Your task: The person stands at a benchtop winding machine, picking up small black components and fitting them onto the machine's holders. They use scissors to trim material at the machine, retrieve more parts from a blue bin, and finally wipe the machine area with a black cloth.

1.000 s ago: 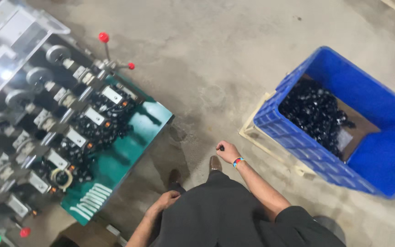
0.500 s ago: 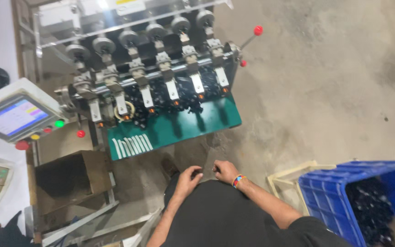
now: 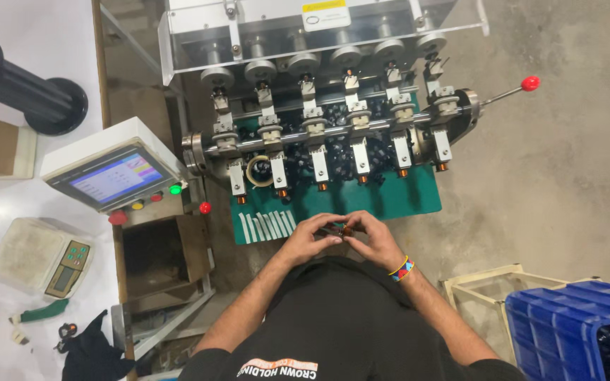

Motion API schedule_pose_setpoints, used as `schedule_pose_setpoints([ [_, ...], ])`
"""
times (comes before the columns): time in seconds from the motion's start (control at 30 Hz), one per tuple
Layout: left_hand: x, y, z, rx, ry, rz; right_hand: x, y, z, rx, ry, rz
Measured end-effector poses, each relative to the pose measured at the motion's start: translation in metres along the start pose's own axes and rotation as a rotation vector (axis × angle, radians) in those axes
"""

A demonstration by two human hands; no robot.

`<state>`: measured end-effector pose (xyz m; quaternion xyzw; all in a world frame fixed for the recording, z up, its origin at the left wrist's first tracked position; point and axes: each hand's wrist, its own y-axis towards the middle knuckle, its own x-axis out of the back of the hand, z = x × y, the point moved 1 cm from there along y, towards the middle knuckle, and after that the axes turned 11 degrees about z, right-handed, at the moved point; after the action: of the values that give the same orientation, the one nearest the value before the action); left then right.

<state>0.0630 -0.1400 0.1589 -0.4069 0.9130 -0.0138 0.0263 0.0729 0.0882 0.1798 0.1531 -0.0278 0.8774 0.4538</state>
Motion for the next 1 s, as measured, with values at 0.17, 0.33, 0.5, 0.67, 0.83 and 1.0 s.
schedule_pose_setpoints([
  [0.17, 0.023, 0.000, -0.021, -0.022, 0.194, -0.064, 0.002, 0.032, -0.018, -0.378, 0.685, 0.088],
  [0.33, 0.024, 0.008, -0.006, 0.097, -0.103, -0.318, 0.005, 0.061, -0.033, -0.290, 0.773, 0.106],
  [0.5, 0.030, 0.015, 0.009, -0.001, -0.380, -0.659, 0.026, 0.095, -0.008, -0.036, 0.252, 0.193],
  [0.67, 0.025, 0.018, 0.005, 0.164, -0.335, -0.725, 0.068, 0.111, 0.018, 0.222, -0.167, 0.319],
  [0.83, -0.011, 0.036, -0.002, 0.062, -0.492, -0.494, 0.090, 0.123, 0.007, 0.214, -0.148, 0.477],
  [1.0, -0.051, 0.045, -0.003, -0.072, -0.598, -0.809, 0.088, 0.134, -0.007, 0.350, -0.005, 0.570],
])
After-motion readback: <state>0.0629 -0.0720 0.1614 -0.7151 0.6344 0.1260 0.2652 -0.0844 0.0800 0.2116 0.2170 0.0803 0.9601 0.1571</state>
